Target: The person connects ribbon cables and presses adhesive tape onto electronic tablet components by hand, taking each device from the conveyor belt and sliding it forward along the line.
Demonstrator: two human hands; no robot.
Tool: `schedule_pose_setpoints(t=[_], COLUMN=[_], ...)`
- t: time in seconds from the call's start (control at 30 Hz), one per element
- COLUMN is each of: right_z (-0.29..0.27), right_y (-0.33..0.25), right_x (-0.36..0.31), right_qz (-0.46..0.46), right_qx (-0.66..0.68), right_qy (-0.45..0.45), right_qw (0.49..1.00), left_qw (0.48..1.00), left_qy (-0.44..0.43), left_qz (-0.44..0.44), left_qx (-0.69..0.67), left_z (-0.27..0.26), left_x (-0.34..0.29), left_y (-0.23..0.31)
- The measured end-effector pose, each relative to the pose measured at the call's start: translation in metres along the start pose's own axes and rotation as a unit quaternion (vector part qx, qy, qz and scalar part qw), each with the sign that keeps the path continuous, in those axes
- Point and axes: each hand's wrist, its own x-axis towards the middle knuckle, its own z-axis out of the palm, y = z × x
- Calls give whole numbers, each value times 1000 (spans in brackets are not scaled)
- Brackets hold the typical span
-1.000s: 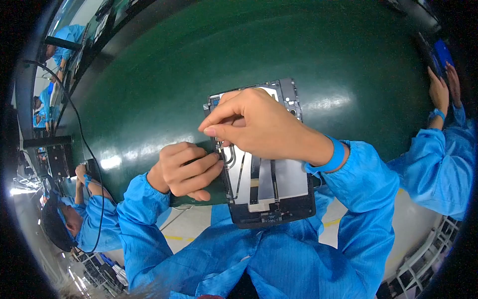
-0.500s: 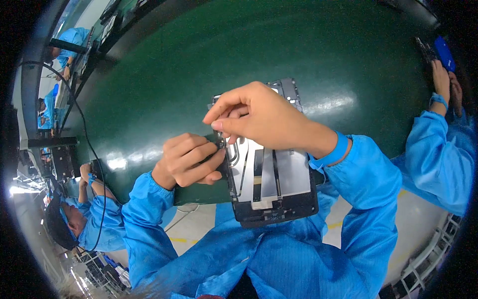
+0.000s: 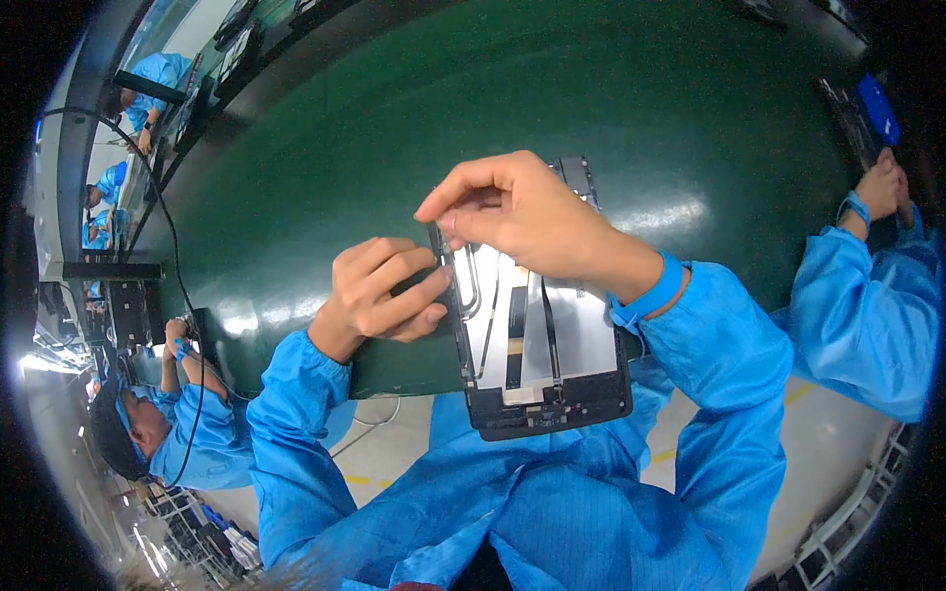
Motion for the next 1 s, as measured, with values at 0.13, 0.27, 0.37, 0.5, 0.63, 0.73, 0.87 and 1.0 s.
schedule_pose_setpoints(t=[0.13,0.27,0.37,0.5,0.63,0.73,0.87,1.0], right_z=[5,12,15,13,14,14,16,15], right_y=[13,0,-3,-5,-7,-8,-9,-11], right_x=[3,-4,-6,-7,-6,-5,-3,0], right_qz=[-81,-137,-176,-183,-167,-181,-206,-241], right_qx=[-3,-219,-327,-360,-345,-349,-341,-360], right_qy=[39,88,104,108,100,101,120,201], right_qw=[996,962,923,909,918,914,909,879], left_qw=[999,997,994,990,988,988,985,972], left_qy=[-7,-20,-25,-23,-26,-35,-34,-33], left_qz=[-32,-65,-89,-107,-113,-110,-135,-194], left_qx=[-14,-31,-55,-88,-102,-103,-103,-126], left_z=[5,-4,-8,-10,-15,-19,-19,-18], left_x=[-2,-3,-2,-1,-2,0,5,5], left_y=[-6,-5,0,2,2,4,9,13])
